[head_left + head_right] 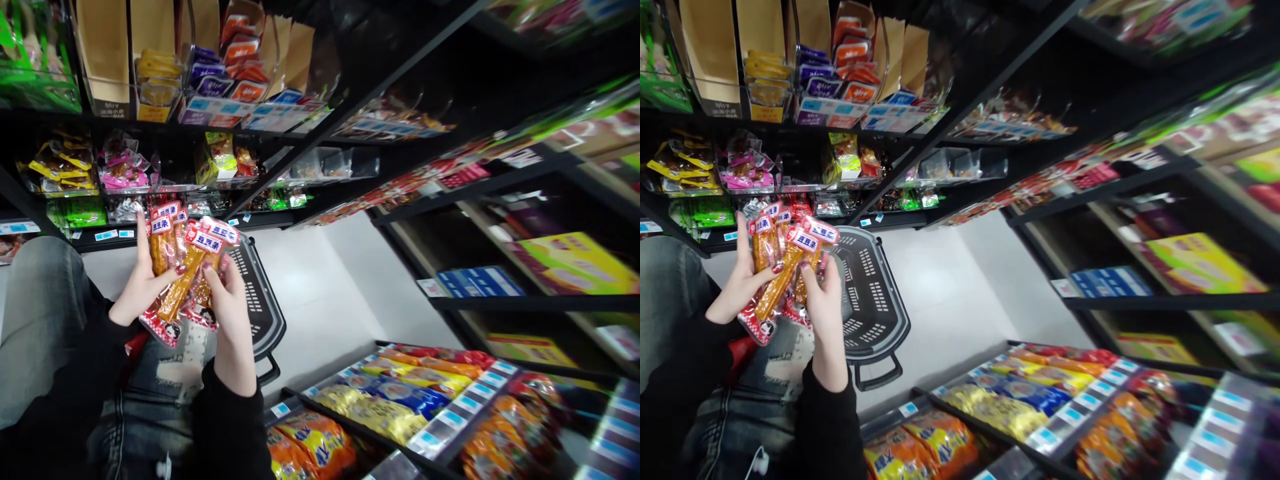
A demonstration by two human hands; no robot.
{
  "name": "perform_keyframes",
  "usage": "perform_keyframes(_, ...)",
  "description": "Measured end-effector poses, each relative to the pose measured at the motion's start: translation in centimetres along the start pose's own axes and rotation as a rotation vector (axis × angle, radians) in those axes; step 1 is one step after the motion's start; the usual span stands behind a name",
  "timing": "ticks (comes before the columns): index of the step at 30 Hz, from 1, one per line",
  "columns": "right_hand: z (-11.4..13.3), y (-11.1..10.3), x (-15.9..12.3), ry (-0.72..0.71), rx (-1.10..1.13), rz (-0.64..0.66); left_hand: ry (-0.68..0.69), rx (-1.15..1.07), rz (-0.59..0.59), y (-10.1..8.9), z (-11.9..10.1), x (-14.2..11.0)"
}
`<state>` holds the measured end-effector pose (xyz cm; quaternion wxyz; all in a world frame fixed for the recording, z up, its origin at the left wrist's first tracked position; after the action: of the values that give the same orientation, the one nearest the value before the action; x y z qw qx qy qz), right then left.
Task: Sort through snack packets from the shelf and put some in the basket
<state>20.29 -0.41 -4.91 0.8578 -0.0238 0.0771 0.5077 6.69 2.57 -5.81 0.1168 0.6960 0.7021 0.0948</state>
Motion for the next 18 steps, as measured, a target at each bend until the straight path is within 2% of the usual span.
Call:
perform_keyframes(3, -1.0, 0.9, -0.6, 0.079, 0.059, -0.005, -0.04, 0.042, -0.039, 0.0, 0.4, -0.2)
perform_keyframes(6, -1.5, 1.7, -0.9, 0.051, 0.123, 0.015, -0.007, 0.196, -0.063, -0.1, 0.9, -0.3)
perform_keyframes(8, -1.6, 2.2, -0.8, 0.024, 0.148, 0.055, 0.029, 0.305, -0.062, 0.0, 1.2, -0.4)
perform_keyframes(12, -1.4, 2.7, -0.5, 0.095, 0.19, 0.096, 0.183, 0.496, -0.077, 0.2, 1.2, -0.6)
perform_keyframes(15, -0.4, 3.0, -0.8, 0.122, 0.245, 0.112, 0.26, 0.617, -0.02, 0.4, -0.3, -0.8)
perform_keyframes(18, 1.4, 3.5, -1.5, 0.123, 0.328, 0.189, 0.188, 0.577, 0.08, 0.5, -3.2, -1.7)
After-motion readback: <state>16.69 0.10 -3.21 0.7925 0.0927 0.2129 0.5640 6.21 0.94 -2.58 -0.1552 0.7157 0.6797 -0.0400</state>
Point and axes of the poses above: each hand's wrist, its own x-axis towards the middle knuckle, its own y-axis out of the palm, z = x × y, the point moved 3 cm from there along x, towards the middle knuckle, and after that the axes turned 10 degrees about -z, right-handed, at the moved point
